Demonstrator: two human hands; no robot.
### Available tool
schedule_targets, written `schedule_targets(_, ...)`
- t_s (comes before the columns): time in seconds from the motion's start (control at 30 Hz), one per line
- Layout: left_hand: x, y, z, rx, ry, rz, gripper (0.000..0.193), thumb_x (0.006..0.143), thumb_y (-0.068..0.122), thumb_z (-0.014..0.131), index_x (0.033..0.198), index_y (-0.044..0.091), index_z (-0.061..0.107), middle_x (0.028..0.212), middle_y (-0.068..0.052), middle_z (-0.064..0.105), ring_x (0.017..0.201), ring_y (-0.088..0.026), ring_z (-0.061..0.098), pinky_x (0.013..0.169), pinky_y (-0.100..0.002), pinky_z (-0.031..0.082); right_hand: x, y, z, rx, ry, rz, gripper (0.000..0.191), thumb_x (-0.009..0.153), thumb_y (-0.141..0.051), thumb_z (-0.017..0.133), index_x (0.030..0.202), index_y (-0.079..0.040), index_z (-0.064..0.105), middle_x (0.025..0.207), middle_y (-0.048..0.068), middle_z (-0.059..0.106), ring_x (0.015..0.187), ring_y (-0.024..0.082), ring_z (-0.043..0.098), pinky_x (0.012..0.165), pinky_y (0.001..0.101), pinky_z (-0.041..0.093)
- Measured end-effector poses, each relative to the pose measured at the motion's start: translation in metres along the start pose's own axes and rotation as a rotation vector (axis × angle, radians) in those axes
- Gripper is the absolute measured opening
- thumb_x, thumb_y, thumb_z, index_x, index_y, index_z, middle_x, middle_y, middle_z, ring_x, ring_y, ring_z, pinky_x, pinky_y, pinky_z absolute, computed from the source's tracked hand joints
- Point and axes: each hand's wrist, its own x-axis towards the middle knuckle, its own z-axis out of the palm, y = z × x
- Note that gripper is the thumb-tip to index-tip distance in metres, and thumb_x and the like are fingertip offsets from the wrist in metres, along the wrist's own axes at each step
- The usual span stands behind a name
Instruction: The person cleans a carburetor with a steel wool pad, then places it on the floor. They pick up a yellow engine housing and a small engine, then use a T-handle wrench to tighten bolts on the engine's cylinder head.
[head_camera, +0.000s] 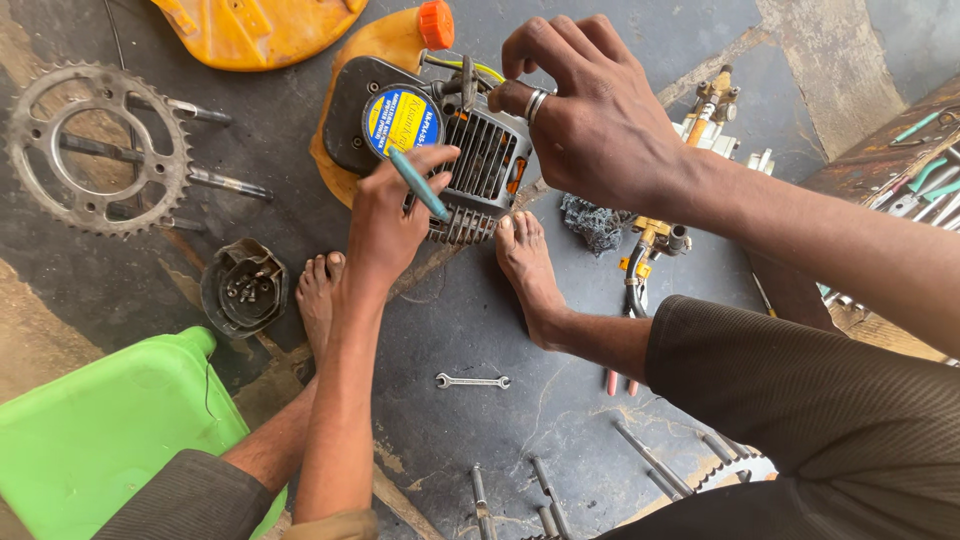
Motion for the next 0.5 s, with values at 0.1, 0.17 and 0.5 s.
schedule_targets(0.1,-0.004,-0.006,-0.002,-0.182,-0.127,-0.13,0.031,0.101,-0.006,0.056,0.126,0.002,0.071,0.116,-0.014,0.076,0.109,-0.026,0.076,0.089,-0.034,0.065,0.001,-0.001,-0.002,0.017,-0.022,0.018,0.033,0.084,0.005,0.069,0.116,-0.005,0.075,0.122,0.008,0.057,0.122,0.021,0.055,0.104,0.0413,0.043)
schedule_targets(0.17,-0.006,-0.009,0.002,-0.144,-0.087,-0.111,0.03,0.099,-0.007,0.057,0.124,0.001,0.071,0.114,-0.014,0.077,0.106,-0.026,0.077,0.088,-0.034,0.065,0.003,-0.003,-0.004,0.038,-0.02,0.033,0.032,0.085,0.006,0.068,0.114,-0.005,0.075,0.12,0.007,0.057,0.12,0.021,0.055,0.104,0.0414,0.043)
schedule_targets(0.5,0.0,-0.002,0.016,0.057,0.165,-0.146,0.013,0.087,0.002,0.077,0.099,0.004,0.077,0.094,-0.011,0.078,0.084,-0.025,0.077,0.074,-0.036,0.06,0.001,0.001,-0.01,0.077,-0.045,0.077,0.035,0.086,0.011,0.061,0.113,-0.007,0.073,0.115,0.007,0.057,0.113,0.021,0.057,0.097,0.0404,0.044)
